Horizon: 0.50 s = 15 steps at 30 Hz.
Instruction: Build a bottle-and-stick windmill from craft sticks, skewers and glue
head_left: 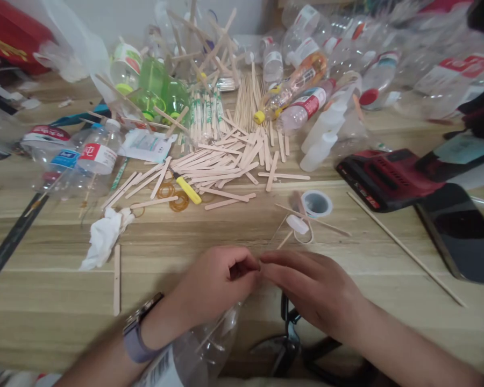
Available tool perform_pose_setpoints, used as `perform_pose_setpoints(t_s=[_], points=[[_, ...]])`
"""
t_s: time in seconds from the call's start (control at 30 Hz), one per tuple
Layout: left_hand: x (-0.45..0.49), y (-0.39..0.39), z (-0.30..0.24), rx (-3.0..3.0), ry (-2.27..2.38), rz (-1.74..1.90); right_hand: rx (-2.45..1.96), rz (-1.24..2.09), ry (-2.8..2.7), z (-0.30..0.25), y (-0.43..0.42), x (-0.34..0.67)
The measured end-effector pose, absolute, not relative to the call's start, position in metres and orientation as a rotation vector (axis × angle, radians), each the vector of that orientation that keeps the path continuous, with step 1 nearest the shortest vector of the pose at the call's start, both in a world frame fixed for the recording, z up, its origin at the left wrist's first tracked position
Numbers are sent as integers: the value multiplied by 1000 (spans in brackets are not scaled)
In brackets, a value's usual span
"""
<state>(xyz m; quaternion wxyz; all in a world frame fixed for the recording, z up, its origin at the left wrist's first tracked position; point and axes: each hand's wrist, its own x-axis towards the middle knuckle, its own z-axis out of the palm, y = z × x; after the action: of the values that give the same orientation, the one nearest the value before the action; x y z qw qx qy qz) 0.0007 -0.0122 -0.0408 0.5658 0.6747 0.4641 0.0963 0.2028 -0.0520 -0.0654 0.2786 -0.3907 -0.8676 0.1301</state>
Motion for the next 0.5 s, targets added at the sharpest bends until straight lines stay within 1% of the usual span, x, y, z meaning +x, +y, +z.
perform_pose_setpoints(t_s=[0.2, 0.5], points=[[5, -16, -39, 1643, 1065, 199, -1133, 330, -2276, -58, -46, 194], [9, -17, -41, 1584, 1008, 195, -1085, 167, -2282, -56, -48, 191]])
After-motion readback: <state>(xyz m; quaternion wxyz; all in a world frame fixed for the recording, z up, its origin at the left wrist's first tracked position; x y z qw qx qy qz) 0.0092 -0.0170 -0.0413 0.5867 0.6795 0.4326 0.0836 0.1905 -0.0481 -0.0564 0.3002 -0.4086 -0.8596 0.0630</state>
